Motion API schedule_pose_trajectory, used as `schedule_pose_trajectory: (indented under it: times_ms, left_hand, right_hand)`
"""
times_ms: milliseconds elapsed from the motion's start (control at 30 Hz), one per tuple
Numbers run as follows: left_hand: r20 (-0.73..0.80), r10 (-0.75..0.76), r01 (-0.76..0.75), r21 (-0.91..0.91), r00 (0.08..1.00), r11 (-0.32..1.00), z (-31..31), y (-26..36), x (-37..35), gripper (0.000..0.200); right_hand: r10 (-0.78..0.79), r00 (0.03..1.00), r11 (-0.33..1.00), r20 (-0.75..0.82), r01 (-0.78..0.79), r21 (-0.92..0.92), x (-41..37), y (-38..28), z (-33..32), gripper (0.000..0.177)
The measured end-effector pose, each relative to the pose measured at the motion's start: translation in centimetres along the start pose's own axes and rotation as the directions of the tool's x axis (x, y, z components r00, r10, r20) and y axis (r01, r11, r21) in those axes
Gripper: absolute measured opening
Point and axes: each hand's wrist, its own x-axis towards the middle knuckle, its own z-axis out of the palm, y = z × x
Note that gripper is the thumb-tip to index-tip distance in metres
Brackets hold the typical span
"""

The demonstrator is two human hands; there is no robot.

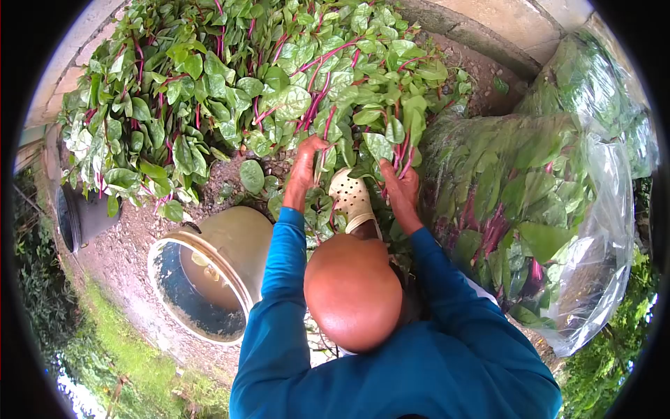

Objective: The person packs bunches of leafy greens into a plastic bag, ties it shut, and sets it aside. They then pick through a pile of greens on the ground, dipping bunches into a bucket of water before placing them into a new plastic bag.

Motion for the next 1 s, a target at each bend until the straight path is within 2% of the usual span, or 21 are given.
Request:
schedule_pose_trajectory:
  times_ms: [33,100,167,233,300,367,400,433,500,533,567,600,633,700,733,767,800,833,900,967,1000]
  left_hand:
    - [0.180,-0.205,0.252,-0.301,0.962,0.920,-1.1,0.4,-0.7,0.026]
    - [0.152,-0.218,0.256,-0.313,0.964,0.914,-1.1,0.5,-2.1,0.019]
    - [0.064,-0.081,0.092,-0.201,0.995,0.975,-0.5,0.3,-3.3,0.019]
    - [0.122,-0.068,0.046,0.177,0.990,0.983,-0.3,-0.4,-4.0,0.030]
    - [0.200,0.111,-0.145,0.167,0.974,0.975,0.8,-2.0,-4.8,0.034]
    - [0.197,0.154,-0.194,0.204,0.968,0.960,1.6,-1.8,-6.1,0.038]
    - [0.231,0.169,-0.224,0.238,0.958,0.945,1.9,-2.2,-6.1,0.041]
    - [0.264,0.184,-0.255,0.270,0.947,0.928,2.0,-2.6,-5.9,0.044]
    - [0.314,0.180,-0.284,0.327,0.932,0.901,2.3,-1.8,-6.4,0.058]
    - [0.247,-0.011,-0.094,0.409,0.969,0.908,2.8,0.4,-7.6,0.066]
    - [0.165,-0.198,0.098,0.476,0.966,0.874,3.2,1.8,-8.2,0.075]
    - [0.209,-0.179,0.044,0.526,0.962,0.849,3.2,2.0,-8.1,0.088]
    - [0.207,-0.178,0.044,0.526,0.962,0.849,3.3,2.1,-8.1,0.088]
    - [0.285,-0.078,-0.067,0.465,0.955,0.883,3.6,2.5,-8.4,0.085]
    - [0.327,-0.072,-0.130,0.554,0.942,0.822,3.6,3.7,-8.6,0.083]
    - [0.322,-0.068,-0.128,0.551,0.944,0.825,3.5,3.8,-7.9,0.083]
    - [0.425,-0.115,-0.146,0.533,0.898,0.833,3.2,3.4,-6.8,0.081]
    - [0.523,-0.159,-0.161,0.514,0.838,0.843,2.9,3.1,-6.3,0.079]
    - [0.696,0.176,-0.585,0.407,0.696,0.701,2.5,2.7,-6.6,0.068]
    - [0.775,0.267,-0.743,0.353,0.573,0.569,3.1,3.0,-6.5,0.056]
    - [0.633,0.045,-0.484,0.541,0.773,0.687,4.8,6.7,-7.6,0.044]
  right_hand:
    - [0.006,1.000,1.000,0.004,-0.006,0.006,0.6,0.9,0.4,0.025]
    - [0.004,0.997,0.949,0.083,0.022,-0.315,1.8,2.9,1.3,0.030]
    - [-0.041,0.992,0.941,0.123,0.080,-0.330,2.0,4.2,2.3,0.033]
    - [-0.024,0.958,0.938,0.284,0.121,-0.325,2.0,4.7,2.7,0.032]
    - [0.025,0.929,0.890,0.369,0.147,-0.431,2.0,4.6,2.4,0.027]
    - [0.038,0.872,0.982,0.487,0.059,-0.181,1.4,4.2,2.0,0.023]
    - [0.149,0.816,0.976,0.558,-0.032,-0.214,1.7,3.7,1.1,0.025]
    - [0.148,0.817,0.976,0.557,-0.029,-0.216,1.4,3.5,0.9,0.025]
    - [0.010,0.835,0.992,0.550,-0.075,0.097,0.4,3.2,0.6,0.038]
    - [0.010,0.834,0.992,0.551,-0.076,0.097,0.8,4.0,0.0,0.038]
    - [0.023,0.759,0.967,0.651,-0.182,0.177,1.7,5.6,-1.0,0.042]
    - [0.020,0.672,0.925,0.741,-0.294,0.241,1.9,5.3,-1.0,0.048]
    - [0.020,0.670,0.925,0.742,-0.294,0.241,2.0,5.0,-0.9,0.048]
    - [0.178,0.803,0.967,0.568,-0.036,-0.253,2.0,4.4,-0.8,0.045]
    - [0.180,0.800,0.966,0.573,-0.034,-0.255,2.2,4.6,-0.8,0.045]
    - [0.119,0.809,0.991,0.575,-0.064,-0.115,2.4,4.8,-0.7,0.043]
    - [0.060,0.821,0.995,0.568,-0.092,0.028,2.7,5.4,-0.9,0.042]
    - [0.062,0.817,0.996,0.573,-0.091,0.022,2.7,6.1,-1.1,0.042]
    - [0.047,0.911,0.999,0.410,-0.041,-0.023,2.5,7.3,-1.5,0.039]
    - [0.109,0.939,0.994,0.327,-0.110,-0.017,2.3,8.3,-1.7,0.033]
    - [0.148,0.951,0.978,0.271,-0.182,0.106,1.7,8.1,-2.0,0.030]
